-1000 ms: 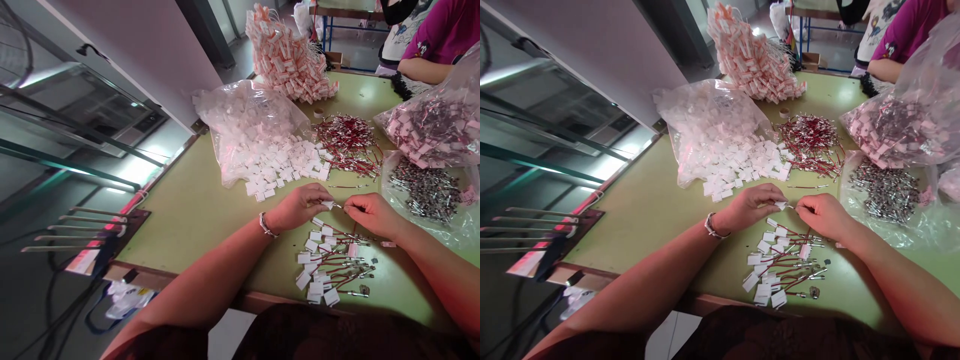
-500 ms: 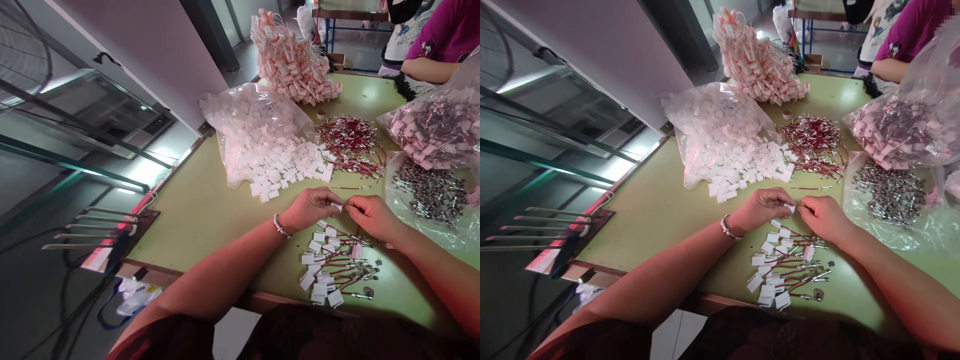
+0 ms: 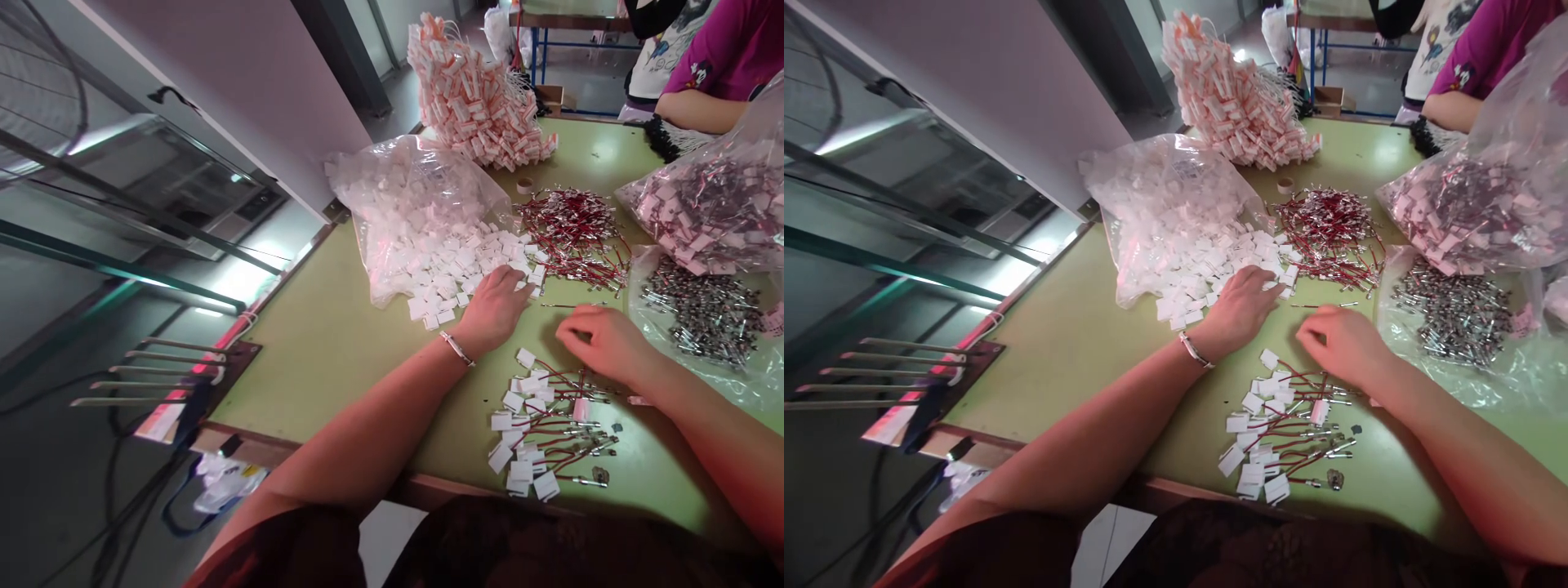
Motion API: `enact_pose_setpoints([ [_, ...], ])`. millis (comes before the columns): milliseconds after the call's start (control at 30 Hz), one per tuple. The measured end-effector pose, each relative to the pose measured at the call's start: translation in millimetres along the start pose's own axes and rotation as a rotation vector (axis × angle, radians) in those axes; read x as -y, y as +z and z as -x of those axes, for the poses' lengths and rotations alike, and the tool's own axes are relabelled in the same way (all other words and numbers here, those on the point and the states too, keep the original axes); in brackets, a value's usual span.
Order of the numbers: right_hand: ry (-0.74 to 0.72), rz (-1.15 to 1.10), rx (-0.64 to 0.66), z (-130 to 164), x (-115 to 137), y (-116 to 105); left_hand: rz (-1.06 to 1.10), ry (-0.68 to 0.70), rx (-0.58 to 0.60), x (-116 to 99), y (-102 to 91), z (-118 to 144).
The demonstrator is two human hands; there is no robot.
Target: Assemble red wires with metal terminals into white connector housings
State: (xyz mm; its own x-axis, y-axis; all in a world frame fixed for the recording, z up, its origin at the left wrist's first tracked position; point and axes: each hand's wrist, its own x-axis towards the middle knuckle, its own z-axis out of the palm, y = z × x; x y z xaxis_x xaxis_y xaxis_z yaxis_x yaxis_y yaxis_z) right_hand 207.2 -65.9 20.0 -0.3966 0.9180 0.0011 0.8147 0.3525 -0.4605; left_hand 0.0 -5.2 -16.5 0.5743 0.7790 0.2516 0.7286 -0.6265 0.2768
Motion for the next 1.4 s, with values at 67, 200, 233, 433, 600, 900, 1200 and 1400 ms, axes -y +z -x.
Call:
enact_pose_setpoints([
  [67, 0.099, 0.179, -0.105, -8, -12, 2, -0.009, -0.006, -0.025, 1, 3.9, 0],
  [200, 0.143, 0.377, -0.061, -17, -24, 10, 0.04, -0.012, -0.054, 0, 4.0, 0],
  [233, 0.141, 0.399, -0.036, -18, -24, 11, 0.048, -0.013, -0.053, 0, 3.1, 0],
  [433, 0.201, 0.415, -0.01, -13, -16, 5, 0.226, -0.045, -0.11, -4, -0.1, 8],
  [600, 0.211, 0.257, 0.032, -6, -6, 0, 0.77, -0.333, -0.043, -9, 2.1, 15],
  [900, 0.103, -0.038, -0.056, 0, -4, 0, 1.061, -0.415, 0.001, -13, -2.9, 15],
  [1200, 0.108, -0.357, -0.007, 2, -7, -3, 1.083, -0.314, 0.079, -14, -5.1, 17],
  [1400, 0.138, -0.379, 0.042, 3, -9, -5, 1.147, -0.327, 0.102, -13, -8.1, 17],
])
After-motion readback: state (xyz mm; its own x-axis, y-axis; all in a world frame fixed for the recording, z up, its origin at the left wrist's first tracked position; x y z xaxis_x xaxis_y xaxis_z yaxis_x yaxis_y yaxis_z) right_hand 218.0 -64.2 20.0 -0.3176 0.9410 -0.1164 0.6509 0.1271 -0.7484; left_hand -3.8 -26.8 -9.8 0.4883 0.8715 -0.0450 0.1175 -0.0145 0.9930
